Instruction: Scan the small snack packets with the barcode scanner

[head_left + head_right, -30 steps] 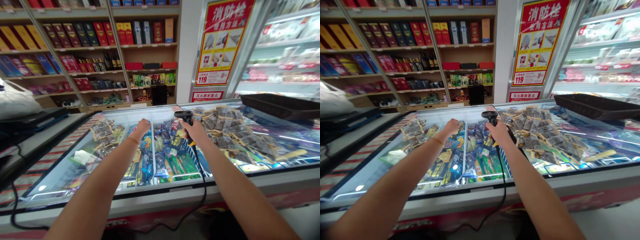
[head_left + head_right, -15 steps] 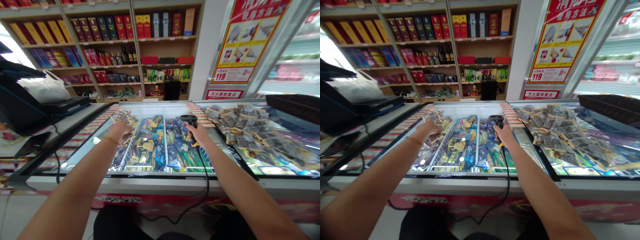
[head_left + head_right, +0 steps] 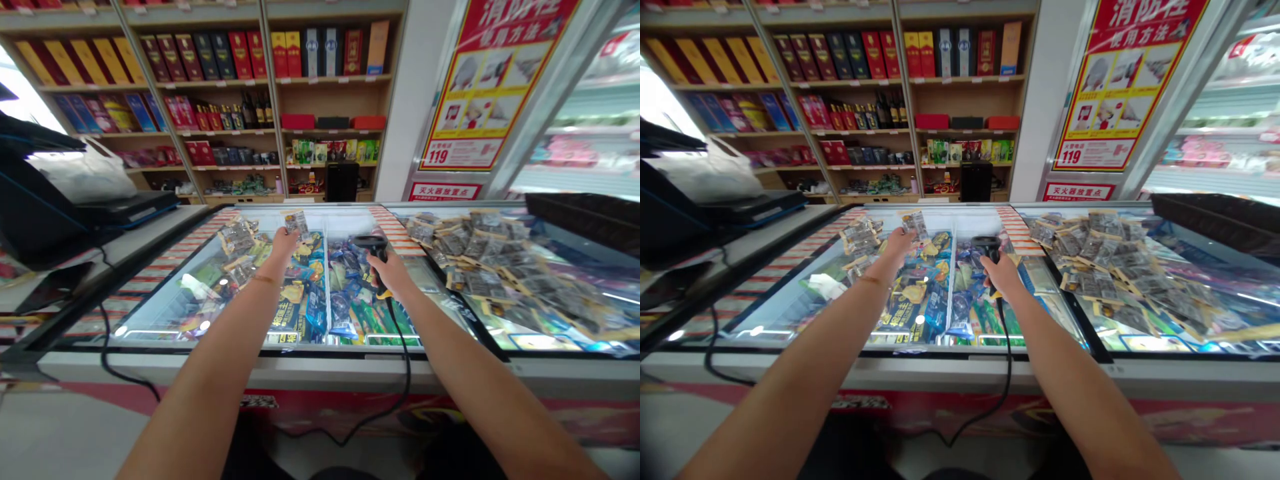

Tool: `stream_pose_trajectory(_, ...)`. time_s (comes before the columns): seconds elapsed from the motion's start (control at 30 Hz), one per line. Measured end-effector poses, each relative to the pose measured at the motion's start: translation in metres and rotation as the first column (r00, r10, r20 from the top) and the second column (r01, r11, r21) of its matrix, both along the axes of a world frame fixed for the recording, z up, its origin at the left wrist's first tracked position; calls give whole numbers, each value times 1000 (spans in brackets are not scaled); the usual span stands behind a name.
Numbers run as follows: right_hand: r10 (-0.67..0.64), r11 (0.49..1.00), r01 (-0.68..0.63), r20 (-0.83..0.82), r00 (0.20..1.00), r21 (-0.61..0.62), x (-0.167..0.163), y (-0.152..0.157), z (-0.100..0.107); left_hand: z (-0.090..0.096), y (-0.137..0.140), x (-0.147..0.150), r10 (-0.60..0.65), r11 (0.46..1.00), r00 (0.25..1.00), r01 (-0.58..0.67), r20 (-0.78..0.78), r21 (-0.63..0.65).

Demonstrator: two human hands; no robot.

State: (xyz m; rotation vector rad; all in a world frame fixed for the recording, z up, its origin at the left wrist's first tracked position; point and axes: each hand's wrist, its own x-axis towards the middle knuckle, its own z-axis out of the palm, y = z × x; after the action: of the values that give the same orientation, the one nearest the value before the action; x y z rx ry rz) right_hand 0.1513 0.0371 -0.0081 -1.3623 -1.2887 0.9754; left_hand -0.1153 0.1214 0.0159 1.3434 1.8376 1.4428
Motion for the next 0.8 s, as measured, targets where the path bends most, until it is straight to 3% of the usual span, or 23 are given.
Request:
stream_pose_trajectory(0.1,19,1000,-20,60,998,14,1,-1,-3,-16,6,37,-35,996,997,29,63,85)
stream_pose_trajectory(0.23,47,998,-49,73,996,34,-1,-3,-3,-37,13,57,-102,987,994,96,42,126)
stream_pose_trajectory(0.43,131,991,-131,96,987,-2,-12,-13,2,-54,21,56,-130,982,985,111,116,155)
stream_pose_trajectory(0.8,183,983,-185,156,971,-5,-17,-21,6,-58,22,54,-163,973,981,143,101,180)
